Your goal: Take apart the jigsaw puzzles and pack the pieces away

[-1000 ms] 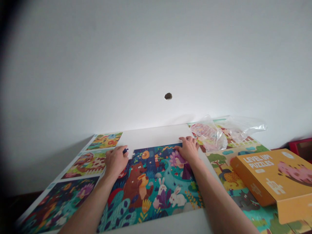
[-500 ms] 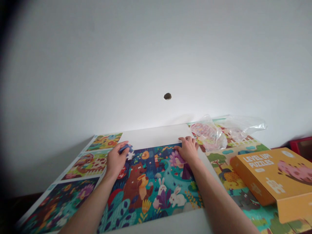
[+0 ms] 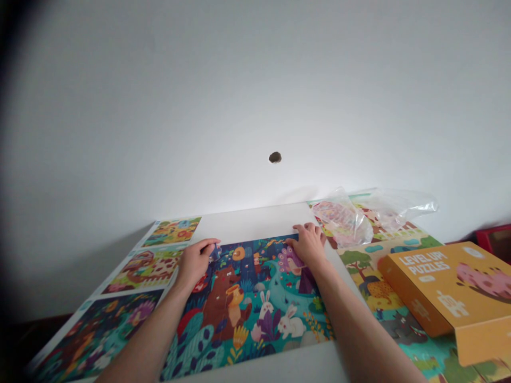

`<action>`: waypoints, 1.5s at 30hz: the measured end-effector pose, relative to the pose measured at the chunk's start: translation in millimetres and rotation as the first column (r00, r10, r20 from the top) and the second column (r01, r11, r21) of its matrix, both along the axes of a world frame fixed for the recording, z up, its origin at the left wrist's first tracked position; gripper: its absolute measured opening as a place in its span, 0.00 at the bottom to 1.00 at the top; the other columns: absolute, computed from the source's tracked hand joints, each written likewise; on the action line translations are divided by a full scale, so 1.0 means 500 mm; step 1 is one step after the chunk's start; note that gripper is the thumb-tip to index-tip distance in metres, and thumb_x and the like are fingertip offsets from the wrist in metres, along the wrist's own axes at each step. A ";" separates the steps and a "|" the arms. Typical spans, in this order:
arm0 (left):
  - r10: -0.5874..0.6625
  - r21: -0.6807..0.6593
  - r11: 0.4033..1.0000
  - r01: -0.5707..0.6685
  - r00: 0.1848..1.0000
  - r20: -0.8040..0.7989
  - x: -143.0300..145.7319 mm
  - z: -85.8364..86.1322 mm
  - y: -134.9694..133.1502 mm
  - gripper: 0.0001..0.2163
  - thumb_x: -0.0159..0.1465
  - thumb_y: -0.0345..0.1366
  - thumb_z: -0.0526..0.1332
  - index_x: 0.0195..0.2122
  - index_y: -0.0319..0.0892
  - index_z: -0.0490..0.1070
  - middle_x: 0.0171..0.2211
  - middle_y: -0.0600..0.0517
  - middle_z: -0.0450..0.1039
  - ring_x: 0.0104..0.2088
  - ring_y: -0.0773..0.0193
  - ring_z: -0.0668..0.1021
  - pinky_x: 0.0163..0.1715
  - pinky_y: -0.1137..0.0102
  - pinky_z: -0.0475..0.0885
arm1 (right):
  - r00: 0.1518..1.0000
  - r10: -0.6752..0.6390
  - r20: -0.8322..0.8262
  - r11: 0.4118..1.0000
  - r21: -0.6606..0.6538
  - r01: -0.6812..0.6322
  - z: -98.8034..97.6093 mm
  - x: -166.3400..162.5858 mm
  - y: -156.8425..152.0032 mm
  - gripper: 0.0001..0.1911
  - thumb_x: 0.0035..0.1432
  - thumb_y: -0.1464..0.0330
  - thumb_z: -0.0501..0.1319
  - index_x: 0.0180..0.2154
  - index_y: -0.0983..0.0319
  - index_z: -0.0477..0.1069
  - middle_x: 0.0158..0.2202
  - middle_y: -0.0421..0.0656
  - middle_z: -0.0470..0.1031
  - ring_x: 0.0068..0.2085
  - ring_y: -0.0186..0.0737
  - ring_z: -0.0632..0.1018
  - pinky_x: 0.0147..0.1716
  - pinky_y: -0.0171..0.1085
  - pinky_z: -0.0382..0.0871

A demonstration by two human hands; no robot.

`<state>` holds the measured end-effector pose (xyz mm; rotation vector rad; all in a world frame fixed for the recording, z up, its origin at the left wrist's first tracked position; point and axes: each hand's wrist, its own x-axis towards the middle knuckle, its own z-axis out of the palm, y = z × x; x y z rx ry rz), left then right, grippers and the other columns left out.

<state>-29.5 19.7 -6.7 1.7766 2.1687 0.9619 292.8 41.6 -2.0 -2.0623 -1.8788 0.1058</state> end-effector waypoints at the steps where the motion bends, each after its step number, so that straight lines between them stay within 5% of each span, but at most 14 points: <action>1: 0.001 -0.004 1.000 -0.002 1.000 -0.017 0.000 0.001 0.000 0.13 0.63 0.37 0.54 0.41 0.52 0.78 0.36 0.53 0.80 0.39 0.58 0.79 0.39 0.67 0.70 | 1.000 0.001 0.002 1.000 -0.002 -0.001 0.000 0.000 0.000 0.26 0.55 0.53 0.62 0.54 0.51 0.68 0.54 0.48 0.63 0.56 0.56 0.62 0.52 0.52 0.54; 18: -0.012 0.048 0.999 0.014 0.998 -0.059 -0.004 0.005 0.002 0.11 0.61 0.36 0.57 0.39 0.52 0.79 0.42 0.54 0.79 0.42 0.59 0.78 0.41 0.69 0.71 | 1.000 0.004 0.005 1.000 0.002 -0.004 -0.006 0.002 0.004 0.26 0.54 0.52 0.62 0.53 0.51 0.68 0.54 0.48 0.63 0.56 0.56 0.62 0.52 0.51 0.54; 36: -0.025 -0.074 0.997 0.016 0.992 -0.125 0.018 0.024 -0.012 0.12 0.61 0.33 0.58 0.41 0.53 0.78 0.48 0.52 0.76 0.49 0.50 0.73 0.49 0.53 0.62 | 1.000 0.000 0.009 1.000 -0.016 0.000 0.001 -0.001 0.001 0.25 0.55 0.52 0.61 0.53 0.51 0.69 0.54 0.48 0.63 0.56 0.56 0.62 0.53 0.50 0.53; 45: -0.021 -0.055 0.998 0.012 0.988 -0.151 0.007 0.013 -0.007 0.11 0.60 0.34 0.59 0.40 0.52 0.78 0.45 0.54 0.78 0.47 0.55 0.76 0.47 0.62 0.65 | 1.000 0.004 0.011 1.000 -0.009 -0.004 -0.003 0.000 0.002 0.25 0.55 0.52 0.61 0.53 0.52 0.69 0.54 0.49 0.63 0.55 0.56 0.62 0.52 0.50 0.53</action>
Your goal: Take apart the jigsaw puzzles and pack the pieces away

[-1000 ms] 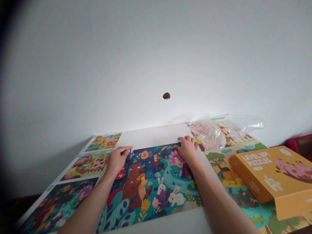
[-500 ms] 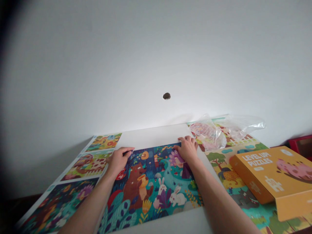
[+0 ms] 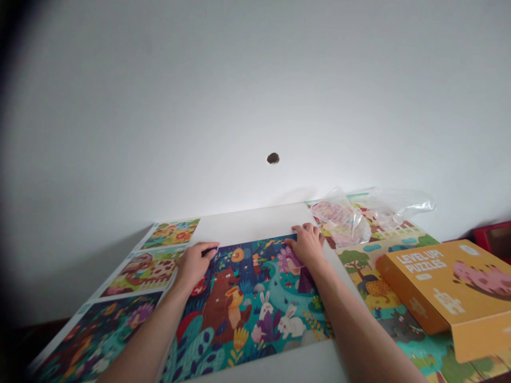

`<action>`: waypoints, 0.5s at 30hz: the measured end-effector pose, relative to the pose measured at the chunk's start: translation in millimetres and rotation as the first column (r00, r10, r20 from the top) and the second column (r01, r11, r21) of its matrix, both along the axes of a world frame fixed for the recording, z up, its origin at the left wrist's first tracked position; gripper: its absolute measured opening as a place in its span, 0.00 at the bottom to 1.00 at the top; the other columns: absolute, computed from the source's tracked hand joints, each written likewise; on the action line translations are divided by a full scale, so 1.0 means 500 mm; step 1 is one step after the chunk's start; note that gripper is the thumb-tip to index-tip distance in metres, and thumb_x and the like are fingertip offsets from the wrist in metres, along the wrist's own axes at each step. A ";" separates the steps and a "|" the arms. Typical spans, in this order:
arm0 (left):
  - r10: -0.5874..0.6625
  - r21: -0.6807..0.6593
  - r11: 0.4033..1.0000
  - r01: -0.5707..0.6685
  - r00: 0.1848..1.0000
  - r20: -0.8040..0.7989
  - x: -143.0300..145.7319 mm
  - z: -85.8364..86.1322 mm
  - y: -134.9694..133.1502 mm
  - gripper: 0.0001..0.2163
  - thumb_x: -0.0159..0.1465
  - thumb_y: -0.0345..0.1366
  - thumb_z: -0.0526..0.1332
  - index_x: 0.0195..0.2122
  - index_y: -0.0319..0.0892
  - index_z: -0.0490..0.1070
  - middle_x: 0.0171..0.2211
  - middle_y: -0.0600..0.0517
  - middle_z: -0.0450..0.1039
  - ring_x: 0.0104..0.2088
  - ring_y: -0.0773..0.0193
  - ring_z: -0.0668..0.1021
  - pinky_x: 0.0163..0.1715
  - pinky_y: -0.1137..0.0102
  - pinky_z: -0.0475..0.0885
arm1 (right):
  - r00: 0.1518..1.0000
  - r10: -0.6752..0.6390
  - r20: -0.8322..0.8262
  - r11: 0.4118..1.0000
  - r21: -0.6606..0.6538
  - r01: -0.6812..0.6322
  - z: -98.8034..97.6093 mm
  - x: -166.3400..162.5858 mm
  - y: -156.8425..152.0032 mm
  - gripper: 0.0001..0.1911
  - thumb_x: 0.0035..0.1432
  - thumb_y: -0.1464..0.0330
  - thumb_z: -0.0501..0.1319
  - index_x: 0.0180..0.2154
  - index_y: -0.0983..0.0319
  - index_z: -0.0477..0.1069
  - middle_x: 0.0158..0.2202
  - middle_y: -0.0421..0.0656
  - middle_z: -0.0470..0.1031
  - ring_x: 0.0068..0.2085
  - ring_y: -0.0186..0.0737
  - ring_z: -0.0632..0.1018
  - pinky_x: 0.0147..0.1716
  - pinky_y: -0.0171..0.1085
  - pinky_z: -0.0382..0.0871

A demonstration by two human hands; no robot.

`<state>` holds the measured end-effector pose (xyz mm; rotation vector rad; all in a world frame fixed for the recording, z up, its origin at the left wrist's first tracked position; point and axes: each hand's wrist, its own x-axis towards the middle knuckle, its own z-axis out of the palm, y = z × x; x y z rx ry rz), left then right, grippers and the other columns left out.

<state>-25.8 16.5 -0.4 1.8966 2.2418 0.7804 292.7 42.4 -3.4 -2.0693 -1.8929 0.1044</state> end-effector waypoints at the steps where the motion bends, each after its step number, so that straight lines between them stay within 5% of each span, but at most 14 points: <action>1: -0.001 0.006 1.000 0.001 1.000 -0.007 -0.001 -0.001 0.001 0.11 0.60 0.33 0.59 0.40 0.52 0.78 0.45 0.54 0.78 0.47 0.55 0.76 0.47 0.62 0.65 | 1.000 0.001 -0.001 1.000 0.000 -0.001 0.000 0.000 0.000 0.26 0.55 0.52 0.61 0.53 0.52 0.69 0.54 0.48 0.63 0.55 0.56 0.62 0.52 0.50 0.53; 15: 0.030 0.023 0.999 -0.027 0.993 -0.111 0.000 -0.007 0.002 0.10 0.60 0.34 0.60 0.38 0.54 0.79 0.44 0.51 0.75 0.47 0.52 0.73 0.45 0.59 0.66 | 1.000 0.003 -0.006 1.000 -0.002 -0.003 0.002 0.000 0.000 0.26 0.55 0.52 0.61 0.53 0.52 0.69 0.54 0.49 0.63 0.55 0.56 0.62 0.53 0.49 0.52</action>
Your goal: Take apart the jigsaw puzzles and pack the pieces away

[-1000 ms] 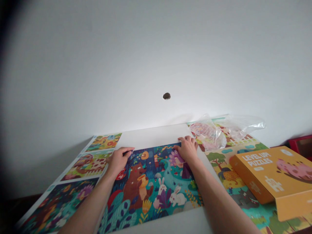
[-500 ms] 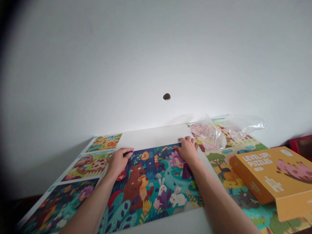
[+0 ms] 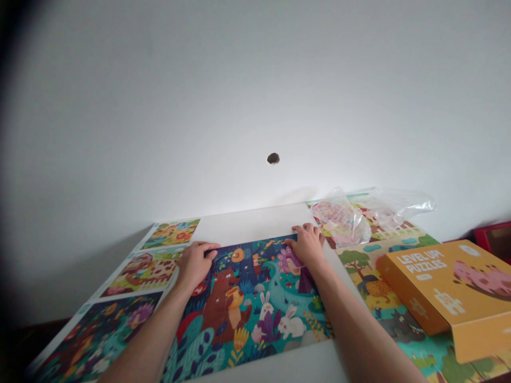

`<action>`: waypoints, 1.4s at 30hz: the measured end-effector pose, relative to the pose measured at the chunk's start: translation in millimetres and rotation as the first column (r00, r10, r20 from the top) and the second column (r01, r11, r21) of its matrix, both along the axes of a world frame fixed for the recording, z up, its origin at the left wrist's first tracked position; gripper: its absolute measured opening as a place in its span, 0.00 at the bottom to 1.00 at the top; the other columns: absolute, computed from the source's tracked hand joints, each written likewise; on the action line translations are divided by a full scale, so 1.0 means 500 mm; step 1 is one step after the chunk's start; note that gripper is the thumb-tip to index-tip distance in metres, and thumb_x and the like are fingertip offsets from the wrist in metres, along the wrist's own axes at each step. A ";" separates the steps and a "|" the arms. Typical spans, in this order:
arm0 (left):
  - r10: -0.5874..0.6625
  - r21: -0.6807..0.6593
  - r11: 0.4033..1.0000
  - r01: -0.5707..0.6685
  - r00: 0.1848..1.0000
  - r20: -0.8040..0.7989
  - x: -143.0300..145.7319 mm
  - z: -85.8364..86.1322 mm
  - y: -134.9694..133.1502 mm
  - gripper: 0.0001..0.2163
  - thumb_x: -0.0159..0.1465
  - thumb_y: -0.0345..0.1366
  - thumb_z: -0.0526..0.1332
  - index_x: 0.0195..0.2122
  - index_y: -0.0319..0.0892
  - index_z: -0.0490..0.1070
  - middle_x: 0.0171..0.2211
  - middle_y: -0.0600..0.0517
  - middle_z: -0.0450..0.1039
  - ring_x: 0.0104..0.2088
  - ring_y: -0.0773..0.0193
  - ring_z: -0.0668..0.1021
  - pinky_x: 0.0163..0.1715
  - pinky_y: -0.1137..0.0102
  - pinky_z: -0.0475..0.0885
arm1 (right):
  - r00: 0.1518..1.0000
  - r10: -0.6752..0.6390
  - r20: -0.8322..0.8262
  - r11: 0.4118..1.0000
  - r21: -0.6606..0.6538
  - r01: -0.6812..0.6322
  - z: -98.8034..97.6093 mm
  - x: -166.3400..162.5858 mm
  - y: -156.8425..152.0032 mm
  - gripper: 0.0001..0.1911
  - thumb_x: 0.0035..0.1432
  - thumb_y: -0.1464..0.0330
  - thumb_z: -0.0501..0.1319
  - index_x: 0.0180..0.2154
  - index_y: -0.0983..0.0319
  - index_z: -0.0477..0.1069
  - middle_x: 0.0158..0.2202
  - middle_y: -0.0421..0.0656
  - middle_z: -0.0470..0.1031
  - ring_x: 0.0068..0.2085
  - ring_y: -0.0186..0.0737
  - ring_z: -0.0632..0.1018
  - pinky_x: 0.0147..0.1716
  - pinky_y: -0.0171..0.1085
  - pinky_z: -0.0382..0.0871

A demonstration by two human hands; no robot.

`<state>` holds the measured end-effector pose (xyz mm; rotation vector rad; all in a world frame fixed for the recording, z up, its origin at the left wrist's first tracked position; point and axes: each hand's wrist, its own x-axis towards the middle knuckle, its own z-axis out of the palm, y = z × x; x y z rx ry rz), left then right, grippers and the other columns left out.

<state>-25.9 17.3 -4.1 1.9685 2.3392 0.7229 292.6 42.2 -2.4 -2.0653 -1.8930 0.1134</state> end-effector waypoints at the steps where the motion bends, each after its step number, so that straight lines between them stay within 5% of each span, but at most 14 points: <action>1: 0.011 0.000 1.000 -0.011 1.000 -0.007 0.001 0.000 -0.001 0.10 0.59 0.34 0.60 0.38 0.54 0.79 0.44 0.50 0.74 0.47 0.51 0.72 0.45 0.58 0.66 | 1.000 0.000 0.002 1.000 0.002 0.000 0.000 0.000 0.000 0.26 0.55 0.52 0.61 0.53 0.52 0.69 0.54 0.49 0.63 0.55 0.56 0.62 0.53 0.49 0.53; 11: 0.067 -0.031 0.997 -0.068 0.997 -0.032 0.010 0.001 -0.006 0.19 0.59 0.46 0.60 0.52 0.53 0.71 0.51 0.44 0.66 0.53 0.42 0.66 0.49 0.50 0.62 | 1.000 -0.001 0.006 1.000 0.000 0.001 0.000 0.000 0.000 0.25 0.55 0.52 0.61 0.53 0.52 0.69 0.54 0.49 0.63 0.55 0.55 0.62 0.53 0.49 0.52; 20: 0.178 -0.076 0.981 -0.178 0.984 -0.007 0.000 0.010 -0.010 0.21 0.57 0.49 0.60 0.51 0.51 0.72 0.54 0.41 0.64 0.53 0.39 0.66 0.49 0.50 0.63 | 1.000 -0.008 -0.002 1.000 -0.001 0.008 0.003 -0.004 -0.002 0.26 0.54 0.52 0.62 0.53 0.51 0.69 0.54 0.48 0.63 0.56 0.55 0.62 0.53 0.49 0.53; 37: 0.274 0.020 0.962 -0.274 0.961 -0.022 -0.012 0.025 -0.024 0.15 0.61 0.35 0.56 0.48 0.53 0.74 0.50 0.43 0.67 0.50 0.41 0.66 0.44 0.51 0.65 | 1.000 -0.015 -0.019 1.000 0.009 0.015 0.007 -0.013 -0.006 0.20 0.57 0.57 0.59 0.51 0.52 0.70 0.54 0.47 0.64 0.56 0.55 0.61 0.54 0.51 0.53; 42: 0.166 0.088 0.983 -0.161 0.984 -0.057 0.003 0.026 -0.024 0.16 0.59 0.46 0.59 0.48 0.53 0.75 0.56 0.45 0.61 0.55 0.41 0.61 0.48 0.48 0.62 | 1.000 -0.012 -0.022 1.000 0.021 0.012 0.010 -0.015 -0.009 0.20 0.57 0.58 0.59 0.51 0.53 0.71 0.53 0.48 0.65 0.56 0.56 0.61 0.53 0.51 0.54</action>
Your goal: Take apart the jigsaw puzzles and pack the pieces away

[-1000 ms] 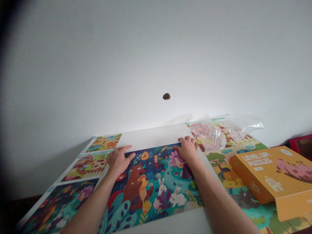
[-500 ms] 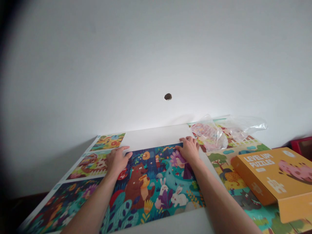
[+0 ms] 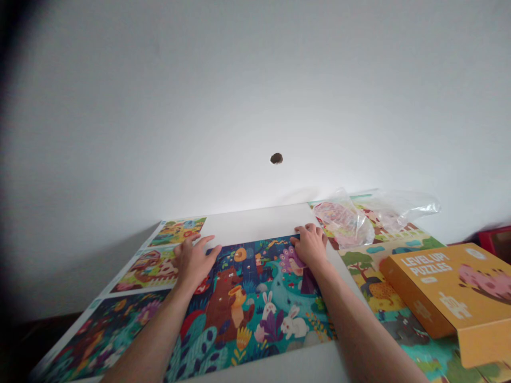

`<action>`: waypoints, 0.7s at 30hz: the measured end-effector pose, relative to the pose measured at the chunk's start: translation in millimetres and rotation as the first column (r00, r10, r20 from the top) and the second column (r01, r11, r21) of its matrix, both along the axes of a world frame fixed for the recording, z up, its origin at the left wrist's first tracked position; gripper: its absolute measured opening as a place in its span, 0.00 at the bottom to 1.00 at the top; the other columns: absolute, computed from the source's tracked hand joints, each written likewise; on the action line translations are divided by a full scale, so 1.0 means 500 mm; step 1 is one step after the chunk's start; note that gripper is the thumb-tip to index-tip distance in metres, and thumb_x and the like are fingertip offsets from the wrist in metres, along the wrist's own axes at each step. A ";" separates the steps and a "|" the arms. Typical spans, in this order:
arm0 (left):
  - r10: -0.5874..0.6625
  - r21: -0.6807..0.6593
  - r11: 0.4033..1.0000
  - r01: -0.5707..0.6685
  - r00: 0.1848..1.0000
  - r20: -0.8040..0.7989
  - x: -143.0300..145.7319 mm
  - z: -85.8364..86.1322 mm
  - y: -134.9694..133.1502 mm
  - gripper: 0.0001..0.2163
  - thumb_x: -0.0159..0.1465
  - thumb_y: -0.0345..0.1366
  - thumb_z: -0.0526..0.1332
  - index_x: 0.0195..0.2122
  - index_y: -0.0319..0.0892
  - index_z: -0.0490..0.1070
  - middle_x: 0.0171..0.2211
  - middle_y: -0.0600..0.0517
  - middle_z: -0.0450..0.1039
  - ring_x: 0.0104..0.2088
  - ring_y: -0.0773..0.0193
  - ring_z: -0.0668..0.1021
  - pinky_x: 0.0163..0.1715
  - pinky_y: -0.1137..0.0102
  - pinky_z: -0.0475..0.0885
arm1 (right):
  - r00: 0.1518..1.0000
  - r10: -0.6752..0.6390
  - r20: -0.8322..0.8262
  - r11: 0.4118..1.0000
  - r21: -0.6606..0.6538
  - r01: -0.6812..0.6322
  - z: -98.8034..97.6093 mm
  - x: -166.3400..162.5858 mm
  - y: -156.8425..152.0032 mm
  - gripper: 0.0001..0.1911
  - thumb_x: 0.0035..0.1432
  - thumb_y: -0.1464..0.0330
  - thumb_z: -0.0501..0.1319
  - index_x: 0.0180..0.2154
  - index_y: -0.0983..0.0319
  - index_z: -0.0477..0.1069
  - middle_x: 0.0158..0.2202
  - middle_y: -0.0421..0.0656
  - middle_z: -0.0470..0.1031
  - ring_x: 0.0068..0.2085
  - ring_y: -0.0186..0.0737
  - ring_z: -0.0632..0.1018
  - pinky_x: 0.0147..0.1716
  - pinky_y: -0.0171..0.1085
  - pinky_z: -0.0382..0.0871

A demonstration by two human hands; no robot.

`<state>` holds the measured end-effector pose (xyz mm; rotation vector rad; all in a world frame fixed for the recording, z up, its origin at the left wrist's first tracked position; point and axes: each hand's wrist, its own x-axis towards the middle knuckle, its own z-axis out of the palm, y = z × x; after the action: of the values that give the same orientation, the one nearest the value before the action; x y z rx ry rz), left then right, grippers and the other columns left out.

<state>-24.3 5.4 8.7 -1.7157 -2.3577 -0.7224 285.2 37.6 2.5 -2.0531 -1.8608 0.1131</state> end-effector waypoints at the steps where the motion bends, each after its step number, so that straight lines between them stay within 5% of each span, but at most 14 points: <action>1: -0.016 -0.018 1.000 0.016 1.000 -0.006 0.001 -0.001 0.001 0.17 0.58 0.48 0.60 0.47 0.53 0.75 0.58 0.45 0.60 0.56 0.40 0.60 0.49 0.47 0.61 | 1.000 -0.002 -0.006 1.000 0.001 0.002 0.001 0.000 0.000 0.19 0.57 0.58 0.59 0.50 0.53 0.71 0.53 0.48 0.65 0.56 0.55 0.61 0.53 0.51 0.54; 7: 0.066 -0.142 0.988 -0.058 0.997 0.050 -0.006 0.000 0.002 0.14 0.56 0.50 0.61 0.40 0.54 0.77 0.54 0.43 0.63 0.54 0.38 0.62 0.47 0.43 0.60 | 0.999 -0.022 -0.044 0.999 0.025 0.023 0.003 -0.001 0.000 0.15 0.55 0.58 0.60 0.43 0.55 0.74 0.49 0.47 0.67 0.54 0.54 0.63 0.52 0.50 0.56; 21: 0.131 -0.187 0.976 -0.112 0.987 0.089 -0.005 0.009 0.002 0.11 0.59 0.49 0.58 0.38 0.55 0.77 0.54 0.44 0.62 0.53 0.37 0.63 0.45 0.44 0.61 | 0.997 -0.019 -0.071 0.999 0.038 0.022 0.007 0.002 0.000 0.12 0.55 0.58 0.62 0.40 0.54 0.75 0.48 0.46 0.67 0.54 0.54 0.64 0.52 0.49 0.56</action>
<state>-26.9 6.2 13.0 -1.6165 -2.6459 -0.6045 285.9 37.7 5.9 -2.0156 -1.7855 0.1410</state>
